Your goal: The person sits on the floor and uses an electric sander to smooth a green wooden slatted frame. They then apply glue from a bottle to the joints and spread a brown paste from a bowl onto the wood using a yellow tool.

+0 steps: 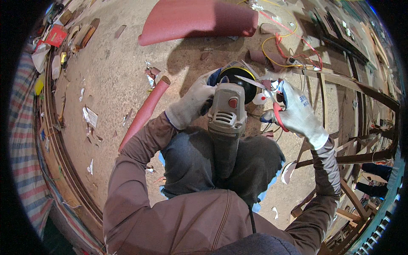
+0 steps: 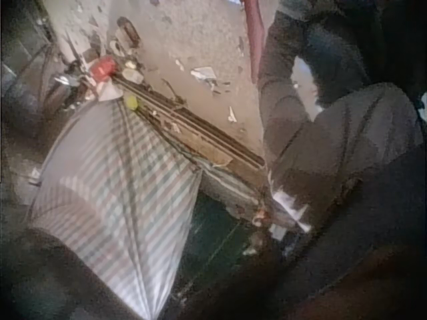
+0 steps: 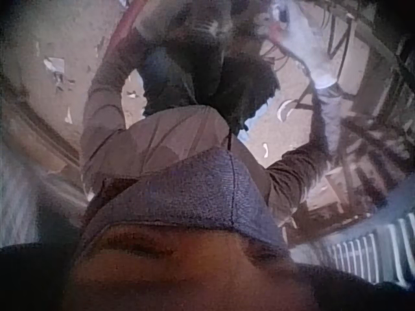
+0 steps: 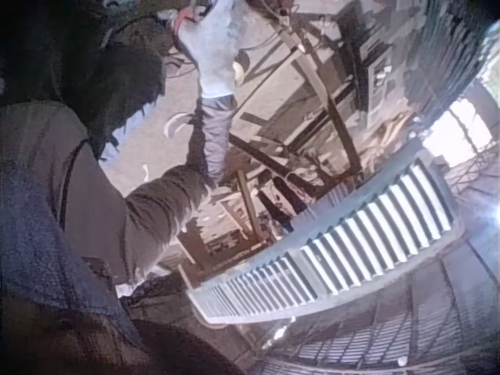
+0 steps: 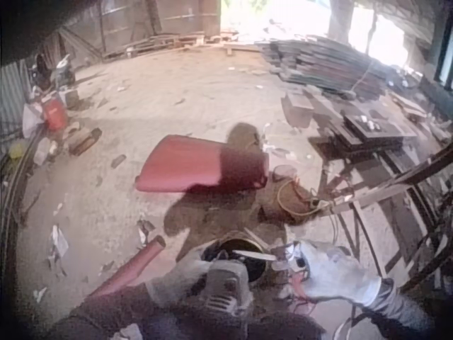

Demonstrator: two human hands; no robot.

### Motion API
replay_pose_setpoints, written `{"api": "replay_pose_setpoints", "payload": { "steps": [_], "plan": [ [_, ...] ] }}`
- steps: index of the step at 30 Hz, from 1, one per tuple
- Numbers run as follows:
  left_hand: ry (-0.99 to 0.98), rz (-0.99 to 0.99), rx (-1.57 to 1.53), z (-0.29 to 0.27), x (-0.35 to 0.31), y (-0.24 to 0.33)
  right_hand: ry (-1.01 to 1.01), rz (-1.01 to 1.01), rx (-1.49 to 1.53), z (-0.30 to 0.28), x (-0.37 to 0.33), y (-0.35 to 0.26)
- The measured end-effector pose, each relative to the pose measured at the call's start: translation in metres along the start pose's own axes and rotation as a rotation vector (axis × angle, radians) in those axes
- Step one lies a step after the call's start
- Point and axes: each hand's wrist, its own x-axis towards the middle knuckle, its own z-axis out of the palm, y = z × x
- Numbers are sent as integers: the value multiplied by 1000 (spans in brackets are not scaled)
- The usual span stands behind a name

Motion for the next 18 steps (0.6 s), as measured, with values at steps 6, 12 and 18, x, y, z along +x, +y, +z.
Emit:
{"api": "replay_pose_setpoints", "payload": {
  "steps": [6, 12, 18],
  "plan": [
    [41, -8, 0, 4, -7, 2, -12, 149, -31, 14, 1, 5],
    [68, -69, -72, 5, -6, 4, 144, -102, -41, 24, -7, -7],
    [53, -91, -132, 13, -8, 6, 148, 82, 221, 46, -10, 8]
  ]
}}
